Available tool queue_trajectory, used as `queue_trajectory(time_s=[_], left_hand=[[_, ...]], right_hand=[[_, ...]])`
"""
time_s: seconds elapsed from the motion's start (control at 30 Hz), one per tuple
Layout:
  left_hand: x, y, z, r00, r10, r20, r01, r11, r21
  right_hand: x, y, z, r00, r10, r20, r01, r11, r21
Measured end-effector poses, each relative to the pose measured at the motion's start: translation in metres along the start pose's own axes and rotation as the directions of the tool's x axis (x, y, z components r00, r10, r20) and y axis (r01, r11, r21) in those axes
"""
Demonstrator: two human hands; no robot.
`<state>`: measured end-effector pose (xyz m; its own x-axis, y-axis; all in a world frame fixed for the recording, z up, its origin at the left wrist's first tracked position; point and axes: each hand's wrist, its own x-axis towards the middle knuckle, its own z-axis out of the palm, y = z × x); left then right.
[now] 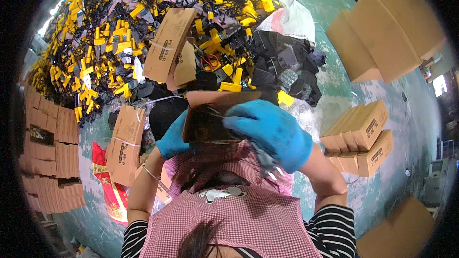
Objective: The person folds flat cardboard boxes into their assembled form, then packs them with plastic components, heating tools, and instruction booklets. The boxes are prepared by hand for shipment.
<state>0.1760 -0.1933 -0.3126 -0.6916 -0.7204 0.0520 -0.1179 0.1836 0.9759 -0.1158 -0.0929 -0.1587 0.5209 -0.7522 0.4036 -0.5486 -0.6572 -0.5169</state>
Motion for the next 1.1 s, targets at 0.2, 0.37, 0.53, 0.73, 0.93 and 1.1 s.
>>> queue_trajectory(time_s=[0.2, 0.37, 0.53, 0.73, 0.93, 1.1], left_hand=[[-0.001, 0.032, 0.015, 0.999, -0.040, -0.027, 0.038, 0.996, -0.077], [-0.006, -0.002, 0.023, 0.990, 0.061, -0.125, -0.059, 0.998, 0.024], [-0.003, -0.010, 0.010, 0.975, 0.159, -0.156, -0.120, 0.964, 0.238], [0.016, -0.004, -0.025, 0.955, 0.295, -0.012, -0.276, 0.908, 0.315], [0.029, -0.020, -0.024, 0.898, 0.440, 0.002, -0.420, 0.857, 0.298], [0.045, -0.136, -0.070, 0.662, 0.120, -0.740, -0.232, 0.971, -0.050]], right_hand=[[0.078, 0.008, 0.025, 0.737, 0.384, 0.556, -0.004, 0.825, -0.565], [0.086, -0.005, 0.066, 0.579, 0.531, 0.618, 0.180, 0.656, -0.733], [0.068, -0.018, 0.012, 0.718, 0.410, 0.563, -0.009, 0.814, -0.581], [0.077, -0.046, 0.032, 0.959, 0.155, 0.235, -0.093, 0.962, -0.256], [0.061, -0.005, 0.041, 0.624, 0.602, 0.499, 0.068, 0.594, -0.802], [0.095, 0.023, 0.028, 0.417, 0.581, 0.700, -0.158, 0.804, -0.573]])
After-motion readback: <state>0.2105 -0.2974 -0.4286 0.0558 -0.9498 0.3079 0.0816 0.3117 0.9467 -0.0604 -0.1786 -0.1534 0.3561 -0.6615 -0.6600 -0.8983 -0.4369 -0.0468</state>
